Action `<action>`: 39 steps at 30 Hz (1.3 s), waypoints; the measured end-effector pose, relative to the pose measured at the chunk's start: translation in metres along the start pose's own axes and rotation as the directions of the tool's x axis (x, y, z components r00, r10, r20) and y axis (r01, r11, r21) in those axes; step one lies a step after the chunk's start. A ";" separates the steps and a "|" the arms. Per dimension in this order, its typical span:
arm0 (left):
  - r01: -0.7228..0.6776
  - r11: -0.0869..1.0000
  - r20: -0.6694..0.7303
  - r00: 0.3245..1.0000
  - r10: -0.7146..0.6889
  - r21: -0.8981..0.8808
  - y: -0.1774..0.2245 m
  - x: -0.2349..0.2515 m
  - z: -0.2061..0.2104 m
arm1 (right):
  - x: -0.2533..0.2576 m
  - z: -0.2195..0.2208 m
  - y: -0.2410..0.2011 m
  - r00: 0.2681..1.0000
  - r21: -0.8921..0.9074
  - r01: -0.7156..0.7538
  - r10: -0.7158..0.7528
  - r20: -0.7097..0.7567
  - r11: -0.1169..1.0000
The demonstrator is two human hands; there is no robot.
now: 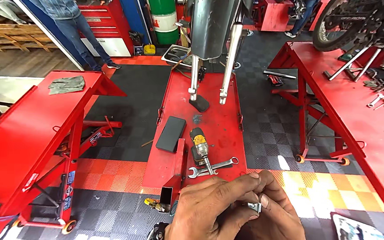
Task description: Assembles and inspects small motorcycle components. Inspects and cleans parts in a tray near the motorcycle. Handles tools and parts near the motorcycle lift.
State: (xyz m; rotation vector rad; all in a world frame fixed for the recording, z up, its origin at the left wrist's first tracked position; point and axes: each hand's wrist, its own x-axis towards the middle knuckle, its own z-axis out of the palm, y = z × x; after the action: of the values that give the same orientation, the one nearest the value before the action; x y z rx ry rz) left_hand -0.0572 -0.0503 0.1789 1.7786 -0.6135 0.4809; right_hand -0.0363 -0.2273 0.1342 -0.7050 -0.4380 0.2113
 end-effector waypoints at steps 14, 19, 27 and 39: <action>0.005 1.000 0.005 1.000 -0.005 -0.006 -0.002 -0.001 -0.002 | 0.001 0.002 0.003 0.999 0.027 -0.041 0.042 -0.015 0.999; 0.003 1.000 0.005 1.000 -0.003 0.003 -0.003 -0.002 -0.002 | 0.002 0.003 0.004 0.998 0.034 -0.050 0.050 -0.023 0.998; 0.004 1.000 0.006 1.000 -0.004 -0.014 -0.005 -0.001 -0.003 | 0.003 0.004 0.005 0.996 0.045 -0.079 0.081 -0.041 0.996; -0.008 1.000 -0.002 1.000 0.008 0.016 -0.008 0.001 -0.003 | 0.008 0.010 0.003 0.991 0.050 -0.114 0.117 -0.071 0.992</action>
State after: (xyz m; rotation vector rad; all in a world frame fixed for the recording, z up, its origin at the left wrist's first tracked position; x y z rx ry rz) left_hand -0.0516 -0.0458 0.1743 1.7911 -0.6171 0.4936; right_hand -0.0336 -0.2167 0.1410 -0.6915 -0.3207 0.3024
